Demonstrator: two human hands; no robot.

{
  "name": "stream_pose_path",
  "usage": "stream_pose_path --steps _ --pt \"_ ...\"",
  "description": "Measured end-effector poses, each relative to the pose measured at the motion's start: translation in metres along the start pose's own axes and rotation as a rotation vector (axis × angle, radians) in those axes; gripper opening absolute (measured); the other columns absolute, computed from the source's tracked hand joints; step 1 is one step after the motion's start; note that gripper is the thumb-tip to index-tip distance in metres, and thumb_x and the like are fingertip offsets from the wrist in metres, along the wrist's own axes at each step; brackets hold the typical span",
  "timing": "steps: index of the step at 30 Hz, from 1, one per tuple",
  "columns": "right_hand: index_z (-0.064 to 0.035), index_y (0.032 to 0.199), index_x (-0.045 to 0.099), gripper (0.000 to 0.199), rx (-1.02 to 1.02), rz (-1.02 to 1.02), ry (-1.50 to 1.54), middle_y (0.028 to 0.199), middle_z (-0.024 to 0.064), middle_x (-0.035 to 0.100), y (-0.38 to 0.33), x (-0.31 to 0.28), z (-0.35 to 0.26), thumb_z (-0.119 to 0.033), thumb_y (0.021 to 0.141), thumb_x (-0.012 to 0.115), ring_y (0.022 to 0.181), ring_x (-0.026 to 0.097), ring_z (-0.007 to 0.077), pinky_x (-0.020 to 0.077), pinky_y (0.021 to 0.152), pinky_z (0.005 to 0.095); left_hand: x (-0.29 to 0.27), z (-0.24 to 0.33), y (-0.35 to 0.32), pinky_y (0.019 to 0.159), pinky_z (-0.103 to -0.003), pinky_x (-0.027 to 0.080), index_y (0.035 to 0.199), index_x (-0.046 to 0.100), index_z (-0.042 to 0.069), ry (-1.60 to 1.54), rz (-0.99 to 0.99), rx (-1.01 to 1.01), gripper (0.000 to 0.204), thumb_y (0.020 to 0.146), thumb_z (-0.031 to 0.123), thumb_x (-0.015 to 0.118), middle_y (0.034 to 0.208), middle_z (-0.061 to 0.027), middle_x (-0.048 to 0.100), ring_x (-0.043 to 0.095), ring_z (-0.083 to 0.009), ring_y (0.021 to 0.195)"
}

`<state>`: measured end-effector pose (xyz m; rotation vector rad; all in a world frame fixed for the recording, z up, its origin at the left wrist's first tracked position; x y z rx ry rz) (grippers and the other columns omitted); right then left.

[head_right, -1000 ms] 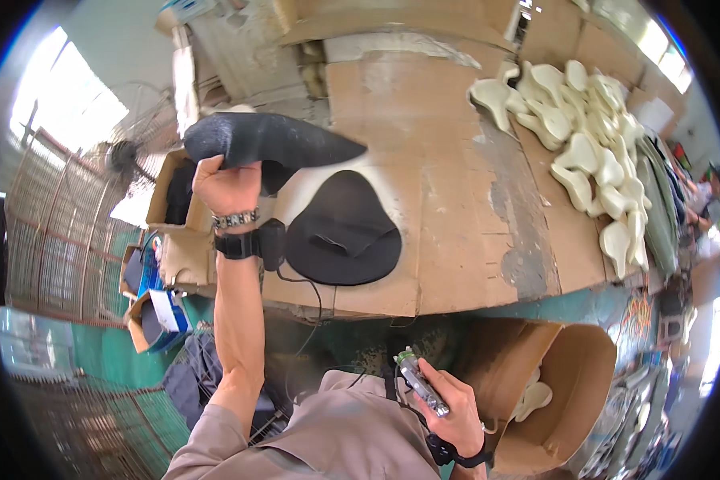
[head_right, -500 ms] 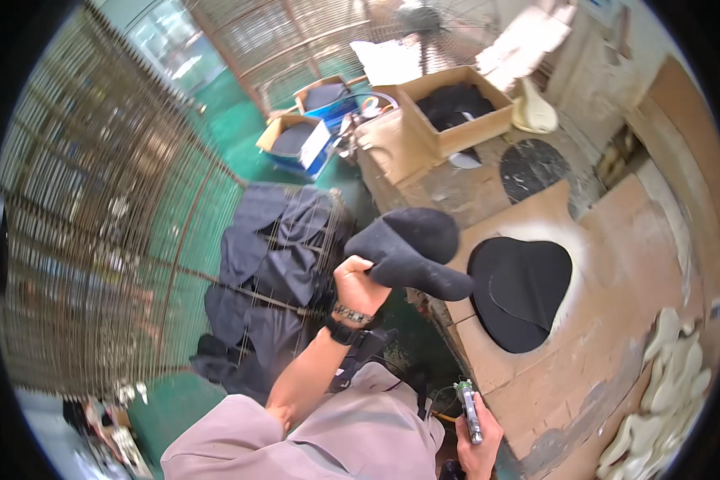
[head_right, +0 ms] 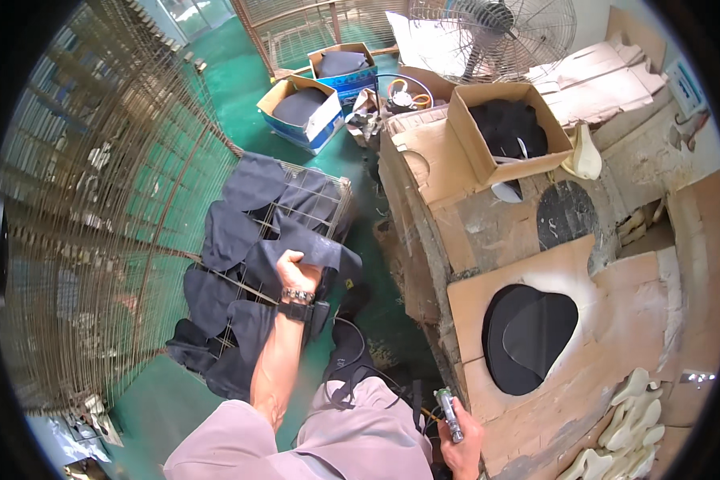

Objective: The person repeatedly picks up black seat covers from a metal rack and sprays them with a handheld spray gun. The person holds each cover in the left hand and applies a coating with the right hand, then returns the cover to the rack. This process is repeated for multiple covers in a workshop setting.

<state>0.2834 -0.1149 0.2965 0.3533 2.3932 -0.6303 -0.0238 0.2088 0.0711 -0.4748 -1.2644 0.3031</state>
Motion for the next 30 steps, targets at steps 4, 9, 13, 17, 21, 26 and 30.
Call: stream_pose_path --steps 4,9,13,17,21,26,30 --pt "0.0037 0.123 0.065 0.045 0.122 -0.091 -0.054 0.084 0.0179 0.068 0.038 0.033 -0.036 -0.003 0.079 0.07 0.074 0.065 0.018 0.0502 0.068 0.0317 0.027 0.035 0.08 0.092 -0.047 0.052 0.096 0.063 0.001 0.038 -0.041 0.052 0.032 0.067 0.008 0.054 0.102 -0.0107 0.069 0.066 -0.0324 0.098" --pt "0.0039 0.125 0.063 0.047 0.269 -0.159 -0.058 0.088 0.0165 0.069 0.083 0.081 -0.064 -0.003 0.08 0.07 0.077 0.064 0.0158 0.0508 0.072 0.0296 0.03 0.067 0.152 0.098 -0.048 0.049 0.105 0.064 0.0 0.04 -0.015 0.066 0.041 0.066 0.008 0.055 0.11 -0.0127 0.068 0.064 -0.0338 0.104" --pt "0.0031 0.128 0.061 0.049 0.385 -0.227 -0.039 0.091 0.0133 0.07 0.111 0.121 -0.06 -0.003 0.08 0.07 0.081 0.062 0.0131 0.0502 0.075 0.0283 -0.016 0.095 0.204 0.097 -0.047 0.049 0.106 0.063 0.0 0.042 0.063 0.114 0.04 0.066 0.005 0.054 0.11 -0.0114 0.066 0.063 -0.0327 0.103" --pt "0.003 0.129 0.061 0.051 0.461 -0.3 -0.139 0.092 0.0144 0.07 0.138 0.152 -0.07 -0.005 0.08 0.07 0.082 0.062 0.0141 0.0497 0.077 0.0287 -0.147 0.124 0.268 0.083 -0.04 0.051 0.083 0.057 0.006 0.17 0.328 0.079 0.014 0.069 0.008 0.058 0.093 -0.0068 0.065 0.064 -0.0275 0.09" --pt "0.0034 0.129 0.06 0.051 0.487 -0.347 -0.153 0.094 0.0158 0.07 0.16 0.175 -0.076 -0.007 0.08 0.07 0.084 0.064 0.0156 0.0497 0.078 0.0295 -0.301 0.162 0.308 0.074 -0.052 0.058 0.109 0.055 0.005 0.512 0.546 0.071 0.035 0.075 0.004 0.064 0.094 -0.014 0.062 0.063 -0.0307 0.088" --pt "0.0043 0.129 0.06 0.05 0.518 -0.322 -0.167 0.099 0.0175 0.071 0.164 0.185 -0.083 -0.008 0.081 0.069 0.089 0.066 0.0172 0.0501 0.082 0.0303 -0.289 0.161 0.301 0.077 -0.051 0.059 0.138 0.045 0.012 0.762 0.668 0.343 0.068 0.076 -0.007 0.065 0.117 -0.0183 0.058 0.064 -0.0322 0.094" --pt "0.0044 0.129 0.06 0.05 0.466 -0.3 -0.166 0.103 0.0189 0.071 0.168 0.185 -0.085 -0.008 0.081 0.069 0.095 0.067 0.0189 0.0499 0.086 0.0308 -0.312 0.175 0.307 0.072 -0.041 0.062 0.115 0.072 0.011 0.962 0.67 0.293 0.035 0.084 -0.004 0.065 0.105 -0.0098 0.066 0.065 -0.025 0.092"
Point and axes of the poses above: each hand's wrist, its own y-axis towards the middle knuckle, its own x-axis out of the palm, z = x × y, the point moved 6 cm from there along y, towards the middle knuckle
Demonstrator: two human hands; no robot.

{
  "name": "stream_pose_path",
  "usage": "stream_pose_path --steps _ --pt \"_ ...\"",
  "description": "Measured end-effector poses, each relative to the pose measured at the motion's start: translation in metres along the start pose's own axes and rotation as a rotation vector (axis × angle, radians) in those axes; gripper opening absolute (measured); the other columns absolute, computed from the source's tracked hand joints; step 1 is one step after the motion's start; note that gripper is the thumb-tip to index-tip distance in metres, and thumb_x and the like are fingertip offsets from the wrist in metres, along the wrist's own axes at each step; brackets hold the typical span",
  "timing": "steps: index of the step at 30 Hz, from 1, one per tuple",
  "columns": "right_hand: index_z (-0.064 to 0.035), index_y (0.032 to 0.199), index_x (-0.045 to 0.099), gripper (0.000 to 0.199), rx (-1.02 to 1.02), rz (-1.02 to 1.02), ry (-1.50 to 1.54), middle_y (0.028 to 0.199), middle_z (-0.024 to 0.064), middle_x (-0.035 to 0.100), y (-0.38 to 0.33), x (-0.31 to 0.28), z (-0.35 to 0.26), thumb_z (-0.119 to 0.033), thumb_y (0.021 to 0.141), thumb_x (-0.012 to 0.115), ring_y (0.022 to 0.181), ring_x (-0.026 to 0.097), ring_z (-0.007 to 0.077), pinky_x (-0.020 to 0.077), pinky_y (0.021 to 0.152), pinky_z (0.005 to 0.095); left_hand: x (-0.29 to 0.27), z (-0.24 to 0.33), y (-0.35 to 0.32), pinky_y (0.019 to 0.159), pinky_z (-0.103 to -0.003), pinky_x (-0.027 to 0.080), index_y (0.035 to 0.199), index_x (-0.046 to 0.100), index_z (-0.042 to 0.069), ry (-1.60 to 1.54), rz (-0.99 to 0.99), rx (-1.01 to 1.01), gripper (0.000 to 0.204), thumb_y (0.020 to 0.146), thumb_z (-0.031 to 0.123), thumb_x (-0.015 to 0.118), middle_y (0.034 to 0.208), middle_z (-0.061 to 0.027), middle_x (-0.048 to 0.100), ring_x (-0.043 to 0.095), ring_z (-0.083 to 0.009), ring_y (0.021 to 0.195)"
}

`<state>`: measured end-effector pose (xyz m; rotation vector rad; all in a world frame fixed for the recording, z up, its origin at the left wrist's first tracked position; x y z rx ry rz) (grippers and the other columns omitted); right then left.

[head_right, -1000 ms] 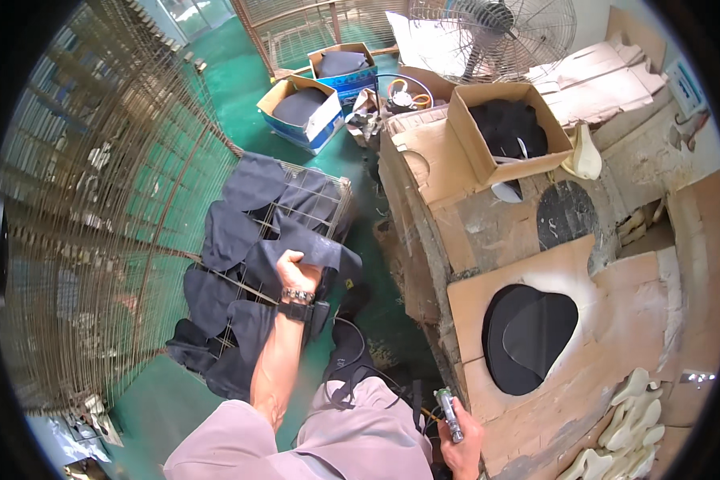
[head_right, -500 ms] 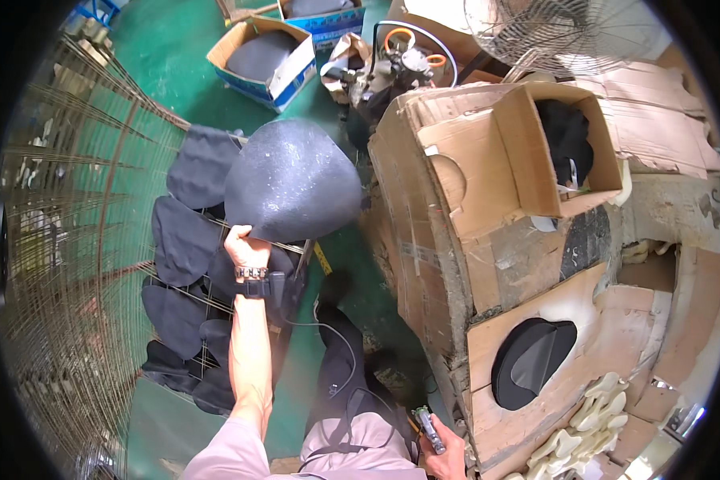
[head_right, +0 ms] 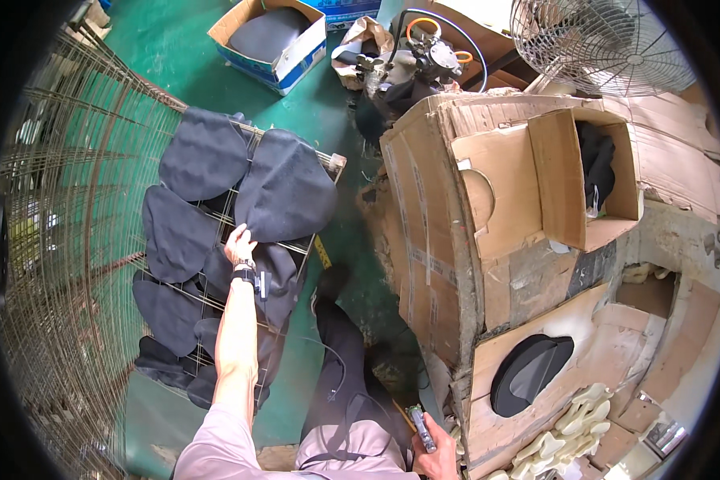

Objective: The person repeatedly picks up black seat covers from a metal rack and sprays them with a handheld spray gun. The person holds each cover in the left hand and applies a coating with the right hand, then returns the cover to the rack. This process is repeated for multiple covers in a workshop setting.

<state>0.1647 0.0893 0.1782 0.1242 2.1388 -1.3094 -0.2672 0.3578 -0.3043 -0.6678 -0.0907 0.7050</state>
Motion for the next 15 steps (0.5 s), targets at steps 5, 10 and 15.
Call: stream_pose_path --steps 5,10,15 --pt "0.0042 0.129 0.06 0.05 0.018 0.008 0.031 0.104 0.0186 0.072 -0.003 0.003 0.0 -0.009 0.081 0.069 0.096 0.068 0.02 0.0502 0.087 0.0311 0.004 -0.005 -0.02 0.093 -0.054 0.05 0.145 0.049 0.022 -0.205 0.065 -0.289 0.049 0.097 0.022 0.057 0.133 -0.011 0.055 0.052 -0.0309 0.127" --pt "0.004 0.129 0.061 0.05 -0.113 -0.029 -0.001 0.102 0.016 0.073 -0.003 0.004 0.007 -0.007 0.081 0.068 0.093 0.068 0.017 0.0507 0.084 0.0302 -0.038 0.03 -0.049 0.088 -0.046 0.051 0.139 0.053 0.015 -0.142 0.111 -0.049 0.056 0.085 0.017 0.068 0.106 -0.0077 0.064 0.06 -0.021 0.092" --pt "0.0048 0.123 0.063 0.045 -0.261 -0.045 0.277 0.084 0.0055 0.065 -0.014 0.008 0.049 0.0 0.079 0.064 0.077 0.058 0.0125 0.0491 0.073 0.0302 -0.075 0.19 -0.181 0.095 -0.039 0.052 0.122 0.063 0.0 0.12 0.178 0.625 0.038 0.084 0.006 0.063 0.115 -0.0131 0.066 0.063 -0.027 0.108"
Point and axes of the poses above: each hand's wrist, its own y-axis towards the middle knuckle, its own x-axis out of the palm, z = x × y, the point moved 6 cm from there along y, towards the middle knuckle
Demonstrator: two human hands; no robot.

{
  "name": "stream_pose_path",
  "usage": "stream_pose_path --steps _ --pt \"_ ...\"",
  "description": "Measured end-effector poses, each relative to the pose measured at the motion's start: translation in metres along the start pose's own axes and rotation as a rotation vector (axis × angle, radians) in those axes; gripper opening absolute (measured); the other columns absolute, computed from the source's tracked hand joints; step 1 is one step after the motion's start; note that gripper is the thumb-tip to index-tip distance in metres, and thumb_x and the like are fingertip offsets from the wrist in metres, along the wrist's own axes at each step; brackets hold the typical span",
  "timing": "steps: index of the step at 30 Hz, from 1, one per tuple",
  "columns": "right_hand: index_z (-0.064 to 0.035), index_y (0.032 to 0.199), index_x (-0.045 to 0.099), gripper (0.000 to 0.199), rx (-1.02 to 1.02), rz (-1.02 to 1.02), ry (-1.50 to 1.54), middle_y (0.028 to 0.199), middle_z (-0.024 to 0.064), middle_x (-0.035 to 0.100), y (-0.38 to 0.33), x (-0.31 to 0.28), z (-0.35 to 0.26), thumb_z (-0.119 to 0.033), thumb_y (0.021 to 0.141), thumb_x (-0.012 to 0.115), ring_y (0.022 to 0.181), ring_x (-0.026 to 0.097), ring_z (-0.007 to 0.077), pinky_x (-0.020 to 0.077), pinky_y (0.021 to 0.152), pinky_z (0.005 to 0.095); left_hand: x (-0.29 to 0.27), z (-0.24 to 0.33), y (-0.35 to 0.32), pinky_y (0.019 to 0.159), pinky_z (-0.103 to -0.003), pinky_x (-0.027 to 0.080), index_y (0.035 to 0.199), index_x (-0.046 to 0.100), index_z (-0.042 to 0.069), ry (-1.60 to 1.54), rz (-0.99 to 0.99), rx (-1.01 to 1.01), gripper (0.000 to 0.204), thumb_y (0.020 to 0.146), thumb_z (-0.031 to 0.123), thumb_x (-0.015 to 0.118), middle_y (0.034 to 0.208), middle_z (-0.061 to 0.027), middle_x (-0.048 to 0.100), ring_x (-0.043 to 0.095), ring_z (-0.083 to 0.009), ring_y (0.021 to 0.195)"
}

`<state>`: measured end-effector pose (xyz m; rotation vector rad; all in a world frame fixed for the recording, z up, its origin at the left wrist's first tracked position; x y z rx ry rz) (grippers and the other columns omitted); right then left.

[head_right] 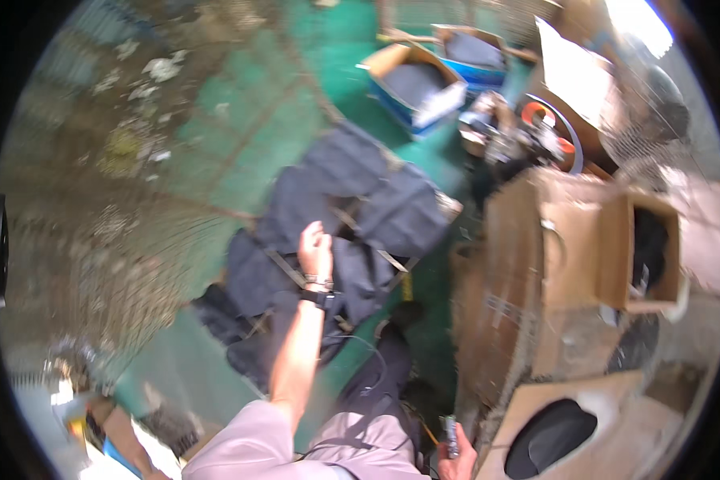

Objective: The person repeatedly picks up black seat covers from a metal rack and sprays them with a handheld spray gun. The person holds each cover in the left hand and applies a coating with the right hand, then returns the cover to the rack. This process is repeated for multiple covers in a workshop setting.

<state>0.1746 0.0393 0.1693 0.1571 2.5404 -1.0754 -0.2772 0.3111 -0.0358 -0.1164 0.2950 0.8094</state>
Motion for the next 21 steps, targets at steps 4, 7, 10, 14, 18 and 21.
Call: stream_pose_path --steps 4,7,10,14,18,21 --pt "-0.0033 0.134 0.06 0.038 -0.21 -0.16 -0.141 0.126 0.0167 0.067 -0.026 -0.009 -0.015 -0.009 0.097 0.052 0.117 0.06 0.0279 0.0448 0.099 0.0351 -0.101 0.159 0.013 0.101 -0.042 0.046 0.117 0.065 0.003 0.124 0.185 0.364 0.032 0.086 0.013 0.063 0.122 -0.0144 0.062 0.059 -0.0311 0.115" --pt "-0.0061 0.135 0.06 0.04 -0.334 -0.188 -0.346 0.127 0.0191 0.066 -0.034 -0.018 -0.001 -0.005 0.097 0.048 0.118 0.06 0.0303 0.0448 0.099 0.0361 -0.166 0.239 0.015 0.104 -0.046 0.041 0.111 0.065 0.005 0.287 0.362 0.677 0.026 0.087 0.013 0.062 0.123 -0.0143 0.061 0.055 -0.0341 0.118" --pt "-0.0089 0.135 0.061 0.042 -0.331 -0.144 -0.344 0.127 0.0203 0.065 -0.043 -0.03 0.021 -0.002 0.096 0.045 0.119 0.06 0.0315 0.0447 0.098 0.0364 -0.21 0.292 0.023 0.103 -0.047 0.041 0.106 0.067 0.008 0.47 0.504 0.8 0.023 0.084 0.01 0.062 0.123 -0.0117 0.06 0.053 -0.0347 0.118" --pt "-0.008 0.137 0.059 0.047 -0.234 -0.184 -0.067 0.13 0.0238 0.062 -0.057 -0.038 0.029 0.001 0.093 0.043 0.123 0.057 0.0352 0.0427 0.101 0.037 -0.244 0.286 0.05 0.096 -0.049 0.042 0.099 0.063 0.008 0.85 0.564 0.696 0.026 0.074 0.005 0.068 0.129 -0.011 0.054 0.049 -0.0323 0.121" --pt "-0.0071 0.138 0.057 0.052 -0.385 -0.202 -0.241 0.132 0.0237 0.06 -0.067 -0.047 0.047 0.004 0.089 0.043 0.13 0.051 0.0369 0.038 0.107 0.0381 -0.228 0.264 0.021 0.092 -0.048 0.043 0.093 0.06 0.011 0.899 0.534 0.701 0.024 0.071 0.004 0.067 0.122 -0.0112 0.053 0.049 -0.0347 0.117" --pt "-0.0036 0.125 0.063 0.047 -0.306 -0.024 -0.244 0.092 0.0153 0.064 -0.079 -0.052 0.062 -0.001 0.078 0.059 0.083 0.061 0.023 0.0496 0.075 0.0359 -0.172 0.242 -0.046 0.093 -0.05 0.042 0.094 0.057 0.011 0.761 0.395 0.685 0.027 0.071 0.003 0.068 0.123 -0.0147 0.051 0.049 -0.0383 0.114"
Point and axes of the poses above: each hand's wrist, its own y-axis towards the middle knuckle, its own x-axis out of the palm, z = x × y, the point moved 6 cm from there along y, towards the middle knuckle
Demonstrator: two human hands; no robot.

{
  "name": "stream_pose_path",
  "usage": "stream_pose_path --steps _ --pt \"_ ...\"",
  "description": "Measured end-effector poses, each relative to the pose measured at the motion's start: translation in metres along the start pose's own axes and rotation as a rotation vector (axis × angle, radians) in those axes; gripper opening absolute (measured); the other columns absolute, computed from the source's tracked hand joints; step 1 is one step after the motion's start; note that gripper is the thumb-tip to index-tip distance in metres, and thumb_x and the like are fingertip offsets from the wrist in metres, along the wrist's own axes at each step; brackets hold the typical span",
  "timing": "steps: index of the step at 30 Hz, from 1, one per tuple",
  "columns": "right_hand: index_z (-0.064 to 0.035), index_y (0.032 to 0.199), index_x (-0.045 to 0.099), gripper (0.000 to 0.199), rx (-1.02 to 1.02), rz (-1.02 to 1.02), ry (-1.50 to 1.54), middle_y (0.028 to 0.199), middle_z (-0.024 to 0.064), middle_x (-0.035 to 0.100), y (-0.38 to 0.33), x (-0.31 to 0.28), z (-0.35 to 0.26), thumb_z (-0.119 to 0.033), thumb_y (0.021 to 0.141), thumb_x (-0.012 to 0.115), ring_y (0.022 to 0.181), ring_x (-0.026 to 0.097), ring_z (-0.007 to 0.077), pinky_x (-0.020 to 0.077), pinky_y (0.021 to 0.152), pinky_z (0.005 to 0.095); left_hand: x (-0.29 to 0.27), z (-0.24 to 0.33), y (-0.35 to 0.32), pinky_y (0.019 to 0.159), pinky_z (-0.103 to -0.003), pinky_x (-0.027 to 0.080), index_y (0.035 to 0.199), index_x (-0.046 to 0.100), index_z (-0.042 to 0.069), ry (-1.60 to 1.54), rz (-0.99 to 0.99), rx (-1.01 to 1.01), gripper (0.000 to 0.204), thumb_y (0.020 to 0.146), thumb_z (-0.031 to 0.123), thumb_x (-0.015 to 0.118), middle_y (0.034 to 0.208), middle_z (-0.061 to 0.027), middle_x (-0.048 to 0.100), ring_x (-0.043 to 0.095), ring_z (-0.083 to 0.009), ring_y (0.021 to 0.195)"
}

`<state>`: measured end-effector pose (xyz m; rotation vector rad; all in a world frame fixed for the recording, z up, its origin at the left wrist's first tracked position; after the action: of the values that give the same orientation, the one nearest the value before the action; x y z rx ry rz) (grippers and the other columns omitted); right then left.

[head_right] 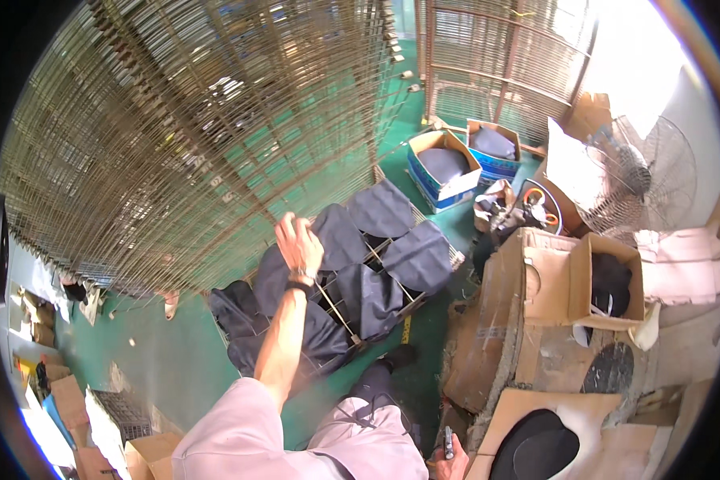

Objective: The person repeatedly picks up black seat covers from a metal rack and sprays them with a handheld spray gun. The person holds each cover in the left hand and applies a coating with the right hand, then returns the cover to the rack. This process is repeated for multiple covers in a workshop setting.

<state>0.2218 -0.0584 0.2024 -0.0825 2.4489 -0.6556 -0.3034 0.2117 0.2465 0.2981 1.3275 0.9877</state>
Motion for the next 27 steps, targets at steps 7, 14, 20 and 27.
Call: stream_pose_path --steps 7,14,20,27 --pt "-0.0003 0.119 0.065 0.045 0.013 0.133 0.029 0.083 0.0189 0.066 -0.02 0.003 0.073 -0.007 0.074 0.063 0.076 0.063 0.0257 0.0505 0.071 0.0375 0.057 0.009 -0.256 0.111 -0.048 0.037 0.103 0.066 0.005 -0.187 -0.77 -0.102 0.033 0.071 0.01 0.066 0.147 -0.0234 0.041 0.043 -0.0442 0.131" --pt "-0.0005 0.122 0.064 0.046 0.128 0.35 0.069 0.082 0.0167 0.067 -0.075 -0.023 0.089 -0.008 0.077 0.06 0.075 0.064 0.0219 0.0513 0.072 0.0354 0.081 0.099 -0.366 0.101 -0.044 0.049 0.12 0.068 0.009 -0.223 -1.643 0.169 0.047 0.077 0.03 0.064 0.122 -0.018 0.067 0.062 -0.0334 0.117" --pt "-0.0004 0.131 0.056 0.054 0.142 0.443 0.106 0.113 0.0257 0.065 -0.124 -0.046 0.104 -0.01 0.078 0.064 0.102 0.063 0.0428 0.0509 0.088 0.0434 0.031 0.224 -0.406 0.096 -0.043 0.049 0.114 0.067 0.006 -0.584 -1.649 0.681 0.034 0.084 0.022 0.063 0.113 -0.0165 0.067 0.062 -0.0323 0.111" --pt "0.0012 0.13 0.057 0.054 0.231 0.817 0.181 0.109 0.0222 0.066 -0.213 -0.067 0.103 -0.006 0.079 0.072 0.095 0.065 0.0387 0.0522 0.084 0.0402 -0.08 0.414 -0.467 0.1 -0.044 0.047 0.107 0.067 0.008 -1.11 -1.452 1.273 0.027 0.081 0.007 0.062 0.116 -0.0172 0.063 0.057 -0.0376 0.112"
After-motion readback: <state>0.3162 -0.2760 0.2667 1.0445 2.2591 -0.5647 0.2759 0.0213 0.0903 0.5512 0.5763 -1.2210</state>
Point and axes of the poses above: each hand's wrist, its own y-axis towards the middle knuckle, its own x-axis out of the palm, z = x × y, the point moved 6 cm from there along y, towards the middle knuckle
